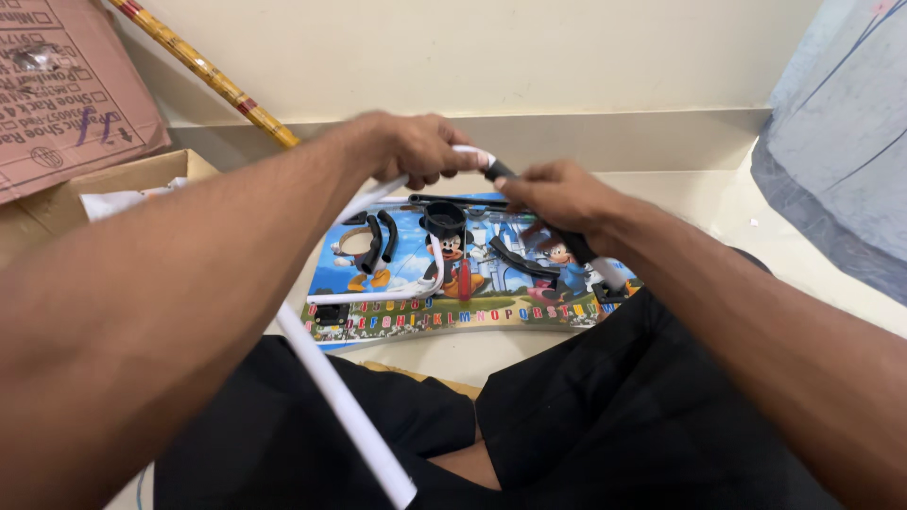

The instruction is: The person assembles a white tubular frame by inserting black rubber sleeves onto the ends of the white pipes. They connect the pipes together to form a rectangular structure and then slide the sleeves over the joints to secure them.

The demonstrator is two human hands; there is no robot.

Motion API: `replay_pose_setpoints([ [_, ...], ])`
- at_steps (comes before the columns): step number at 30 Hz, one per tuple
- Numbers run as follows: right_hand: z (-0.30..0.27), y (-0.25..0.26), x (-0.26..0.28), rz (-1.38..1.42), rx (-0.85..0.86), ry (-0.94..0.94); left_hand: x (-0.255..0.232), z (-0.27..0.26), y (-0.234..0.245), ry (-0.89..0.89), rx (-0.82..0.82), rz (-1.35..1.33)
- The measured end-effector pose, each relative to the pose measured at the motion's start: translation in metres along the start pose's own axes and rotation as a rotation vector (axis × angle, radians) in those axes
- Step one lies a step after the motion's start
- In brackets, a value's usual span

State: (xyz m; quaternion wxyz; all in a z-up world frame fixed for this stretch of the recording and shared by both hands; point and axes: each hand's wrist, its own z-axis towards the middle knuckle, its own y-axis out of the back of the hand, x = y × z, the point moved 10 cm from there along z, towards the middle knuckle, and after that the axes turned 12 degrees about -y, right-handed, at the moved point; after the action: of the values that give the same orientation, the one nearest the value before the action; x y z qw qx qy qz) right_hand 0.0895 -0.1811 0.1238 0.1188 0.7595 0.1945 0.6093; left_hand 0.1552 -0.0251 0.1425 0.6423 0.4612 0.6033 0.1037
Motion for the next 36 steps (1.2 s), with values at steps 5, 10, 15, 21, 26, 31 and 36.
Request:
replay_pose_setpoints([
  [5,-0.017,-0.056,-0.052,0.177,0.326,-0.194,0.044,-0.027,-0.044,-0.055,-0.003,-0.081],
  [10,-0.020,-0.064,-0.066,0.167,0.266,-0.304,0.079,-0.043,-0.047,-0.073,-0.185,-0.033],
  [15,-0.018,-0.068,-0.061,0.094,0.222,-0.307,0.083,-0.059,-0.034,-0.048,-0.439,0.235],
  [21,-0.012,-0.071,-0.052,0.025,0.222,-0.295,0.083,-0.072,-0.036,0.040,-0.452,0.213],
  [26,-0.008,-0.070,-0.044,-0.021,0.202,-0.301,0.076,-0.078,-0.033,0.021,-0.491,0.204],
  [31,0.002,-0.074,-0.034,0.000,0.214,-0.257,0.073,-0.075,-0.036,0.020,-0.476,0.190],
  [36,0.006,-0.072,-0.042,0.080,0.250,-0.288,0.069,-0.074,-0.033,-0.001,-0.469,0.265],
])
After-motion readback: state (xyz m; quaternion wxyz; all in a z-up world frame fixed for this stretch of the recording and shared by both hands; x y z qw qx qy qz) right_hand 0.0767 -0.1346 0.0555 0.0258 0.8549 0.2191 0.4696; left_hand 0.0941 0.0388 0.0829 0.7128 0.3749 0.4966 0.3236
